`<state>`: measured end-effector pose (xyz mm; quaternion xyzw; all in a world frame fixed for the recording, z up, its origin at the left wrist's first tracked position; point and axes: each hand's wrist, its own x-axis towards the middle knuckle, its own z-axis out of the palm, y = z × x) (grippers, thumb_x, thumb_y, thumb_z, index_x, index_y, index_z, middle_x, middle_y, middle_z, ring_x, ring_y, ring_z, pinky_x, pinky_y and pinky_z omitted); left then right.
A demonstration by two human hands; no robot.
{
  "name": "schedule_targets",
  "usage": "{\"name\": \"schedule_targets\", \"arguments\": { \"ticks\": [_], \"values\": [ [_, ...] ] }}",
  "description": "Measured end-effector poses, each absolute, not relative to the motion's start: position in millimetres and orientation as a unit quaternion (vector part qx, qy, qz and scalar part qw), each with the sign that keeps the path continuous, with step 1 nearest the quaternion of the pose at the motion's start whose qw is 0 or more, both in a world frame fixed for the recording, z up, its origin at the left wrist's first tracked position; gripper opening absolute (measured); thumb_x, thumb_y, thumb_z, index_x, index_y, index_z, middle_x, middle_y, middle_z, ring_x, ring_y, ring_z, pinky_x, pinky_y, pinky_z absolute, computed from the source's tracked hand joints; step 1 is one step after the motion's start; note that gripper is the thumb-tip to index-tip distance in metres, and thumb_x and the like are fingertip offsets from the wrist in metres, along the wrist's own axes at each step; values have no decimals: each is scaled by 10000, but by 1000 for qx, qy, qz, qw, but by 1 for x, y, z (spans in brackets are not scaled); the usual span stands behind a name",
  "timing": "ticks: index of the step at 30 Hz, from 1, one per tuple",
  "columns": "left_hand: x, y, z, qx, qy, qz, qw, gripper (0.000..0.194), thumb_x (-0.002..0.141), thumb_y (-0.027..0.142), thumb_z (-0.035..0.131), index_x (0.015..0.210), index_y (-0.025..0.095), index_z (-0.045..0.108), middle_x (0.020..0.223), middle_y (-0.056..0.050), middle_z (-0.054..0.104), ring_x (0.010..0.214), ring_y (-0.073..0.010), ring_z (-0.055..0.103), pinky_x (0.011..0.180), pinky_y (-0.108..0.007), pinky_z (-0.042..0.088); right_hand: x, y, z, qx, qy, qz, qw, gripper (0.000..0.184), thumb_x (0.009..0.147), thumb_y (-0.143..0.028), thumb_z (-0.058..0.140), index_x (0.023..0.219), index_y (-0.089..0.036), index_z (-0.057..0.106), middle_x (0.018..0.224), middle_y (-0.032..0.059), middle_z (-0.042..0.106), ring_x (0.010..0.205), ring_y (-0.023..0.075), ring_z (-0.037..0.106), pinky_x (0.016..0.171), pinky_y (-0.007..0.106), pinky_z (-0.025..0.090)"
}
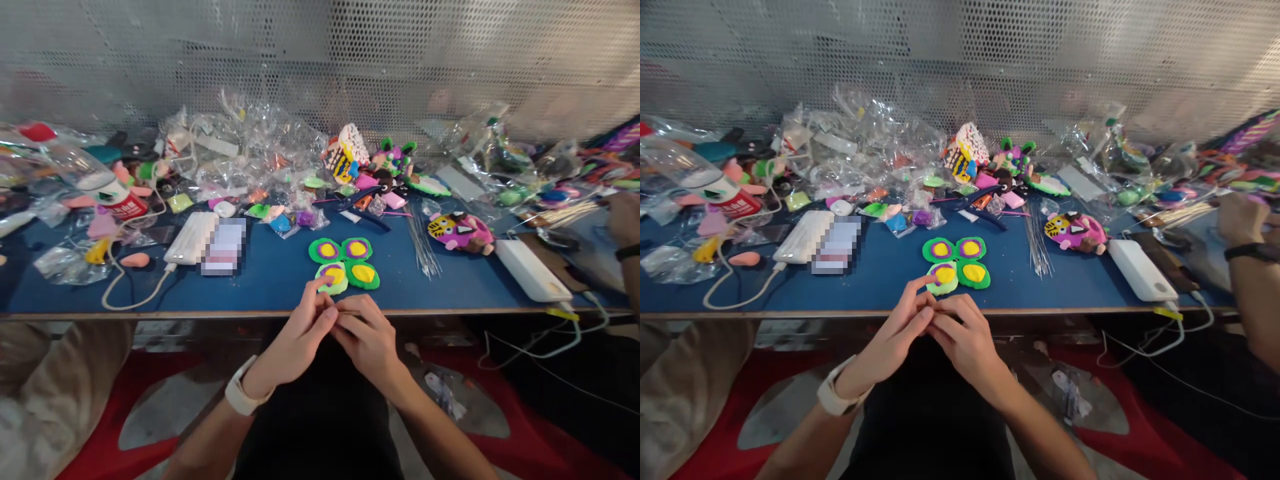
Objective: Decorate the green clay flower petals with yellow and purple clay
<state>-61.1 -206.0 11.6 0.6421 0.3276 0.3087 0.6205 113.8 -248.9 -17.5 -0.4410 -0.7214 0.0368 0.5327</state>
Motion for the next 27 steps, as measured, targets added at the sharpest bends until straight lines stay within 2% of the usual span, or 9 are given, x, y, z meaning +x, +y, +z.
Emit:
{"name": "schedule_targets", "arguments": {
  "ticks": [3,7,13,15,18,20,22,25,27],
  "values": [
    [-62,-179,28,671,311,301,602,471,1093,589,645,1328,189,726,1043,-73,722,811,-161,640,743,-290,568,123,-227,-3,-436,-723,-8,535,132,1052,-143,743,1049,-258,806,991,54,815,888,207,766,795,376,663],
    [-61,-146,49,716,309,350,520,354,1055,504,724,1072,162,812,961,-64,743,741,-141,647,691,-265,553,132,-198,18,-422,-733,-48,531,108,1051,-195,763,981,-256,818,903,30,824,805,191,766,764,349,654],
    [-91,-132,41,772,393,367,339,296,1138,353,529,1180,203,781,916,-32,719,741,-143,648,705,-269,527,176,-193,28,-559,-583,-14,589,152,1059,-345,734,967,-246,801,861,41,837,759,211,801,715,336,640],
    [-101,-134,29,801,404,322,302,321,1139,274,448,1122,205,761,968,-46,738,869,-172,704,817,-301,558,196,-196,21,-580,-589,43,561,162,1046,-376,730,1000,-243,811,879,42,848,773,218,817,752,344,647],
    [-107,-139,14,851,390,220,276,394,1109,163,358,1155,228,743,1037,-57,745,909,-195,726,825,-331,565,218,-201,7,-607,-599,117,509,219,1048,-376,674,1117,-235,826,926,51,863,768,214,821,760,345,650],
    [-104,-142,11,865,391,184,256,382,1130,196,359,1290,242,703,1162,-75,760,988,-223,746,866,-364,576,227,-204,1,-618,-609,133,479,235,1032,-367,664,1112,-235,842,937,57,861,743,207,799,720,337,633],
    [-98,-142,13,867,408,168,229,299,1151,350,475,1373,240,641,1229,-92,766,1046,-265,756,886,-396,583,234,-205,-2,-623,-626,137,448,213,1005,-365,687,1048,-241,855,913,55,851,722,203,770,697,335,615],
    [-88,-140,18,875,421,142,194,453,1039,545,717,1346,234,596,1236,-102,770,1002,-301,760,814,-390,574,241,-205,-3,-625,-629,167,431,193,967,-403,743,947,-238,841,843,48,828,718,210,754,703,341,615],
    [-84,-138,20,881,411,138,188,447,1016,569,741,1277,239,593,1221,-98,772,979,-297,759,776,-364,547,244,-206,-4,-620,-617,206,438,225,962,-438,754,958,-227,831,819,47,815,711,212,756,697,342,623]
  ]
}}
